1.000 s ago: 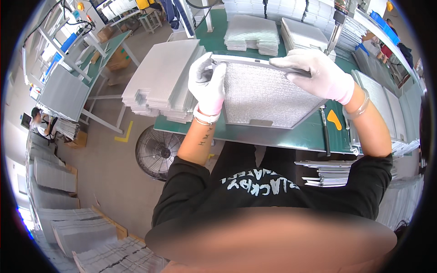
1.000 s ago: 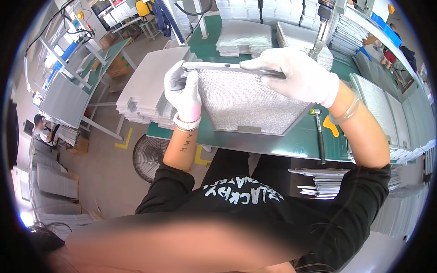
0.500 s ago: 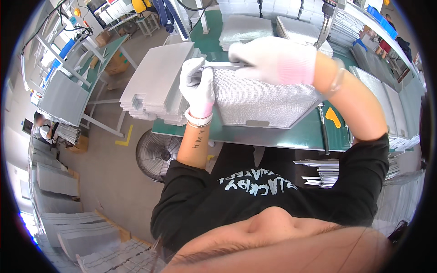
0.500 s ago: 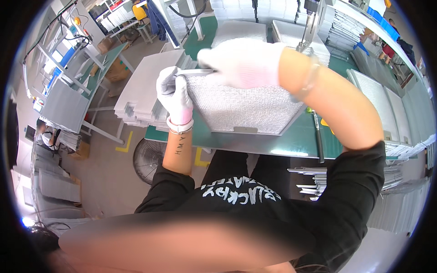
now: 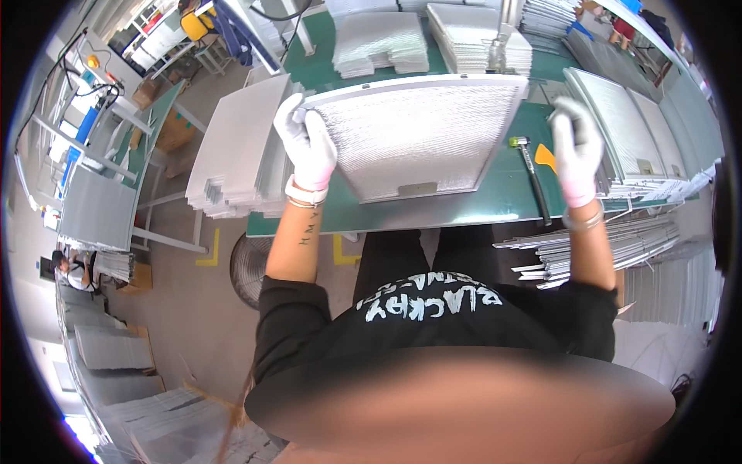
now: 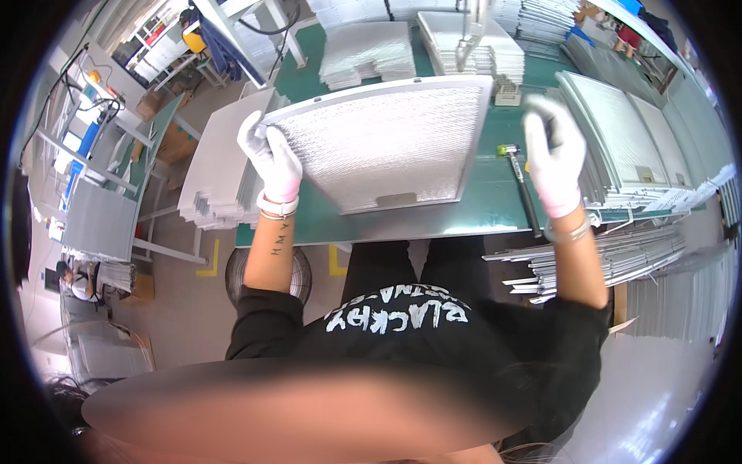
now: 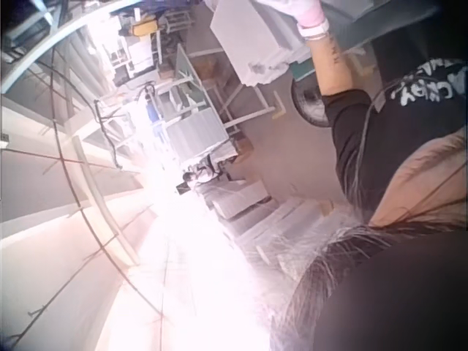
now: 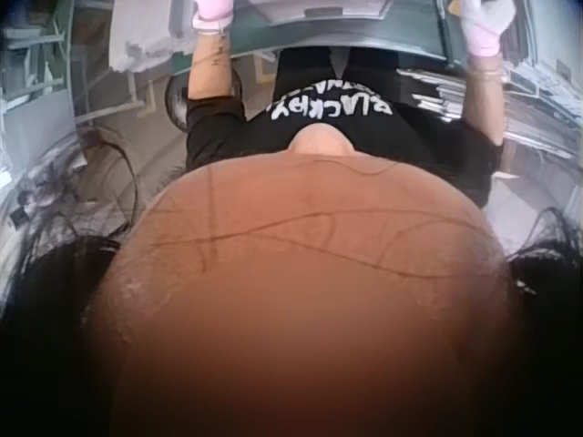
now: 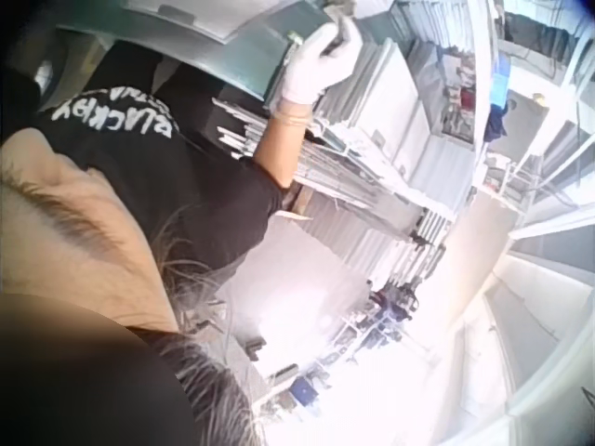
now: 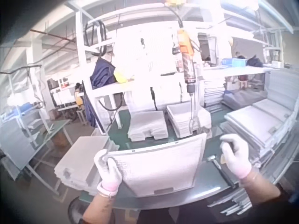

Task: Assembling industrial metal mesh filters using a power drill and plastic frames on a factory workbench.

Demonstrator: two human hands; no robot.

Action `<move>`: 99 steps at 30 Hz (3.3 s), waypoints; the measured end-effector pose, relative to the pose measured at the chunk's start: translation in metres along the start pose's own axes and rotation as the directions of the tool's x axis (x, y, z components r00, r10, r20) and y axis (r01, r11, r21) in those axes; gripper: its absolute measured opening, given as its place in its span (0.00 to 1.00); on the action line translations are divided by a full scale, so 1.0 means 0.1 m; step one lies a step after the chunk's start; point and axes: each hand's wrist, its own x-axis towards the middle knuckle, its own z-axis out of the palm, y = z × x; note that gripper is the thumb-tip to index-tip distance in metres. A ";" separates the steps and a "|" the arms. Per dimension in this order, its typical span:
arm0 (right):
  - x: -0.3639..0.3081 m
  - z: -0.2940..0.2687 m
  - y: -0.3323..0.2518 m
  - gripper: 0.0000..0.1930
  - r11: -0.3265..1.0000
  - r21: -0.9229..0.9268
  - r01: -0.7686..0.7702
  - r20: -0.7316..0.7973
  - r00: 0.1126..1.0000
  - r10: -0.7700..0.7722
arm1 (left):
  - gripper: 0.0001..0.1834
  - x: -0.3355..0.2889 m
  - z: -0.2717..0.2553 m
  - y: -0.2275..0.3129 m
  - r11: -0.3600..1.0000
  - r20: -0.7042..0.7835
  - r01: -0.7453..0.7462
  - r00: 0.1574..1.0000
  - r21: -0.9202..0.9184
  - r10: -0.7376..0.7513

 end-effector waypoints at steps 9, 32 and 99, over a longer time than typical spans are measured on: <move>-1.56 -0.36 1.77 0.25 0.528 -0.841 -0.116 0.219 0.820 0.529 | 0.18 1.09 0.99 1.19 0.753 0.800 -0.656 0.427 -0.047 0.422; 0.22 -1.33 -0.70 0.27 0.891 -0.350 0.290 0.304 0.935 -0.185 | 0.35 -0.31 2.07 0.73 0.828 0.439 -0.373 0.881 0.419 0.174; 1.51 0.66 -0.55 0.09 0.279 0.858 -0.432 0.476 0.872 -0.113 | 0.14 -0.43 1.98 0.71 0.915 0.471 -0.293 0.872 0.279 0.136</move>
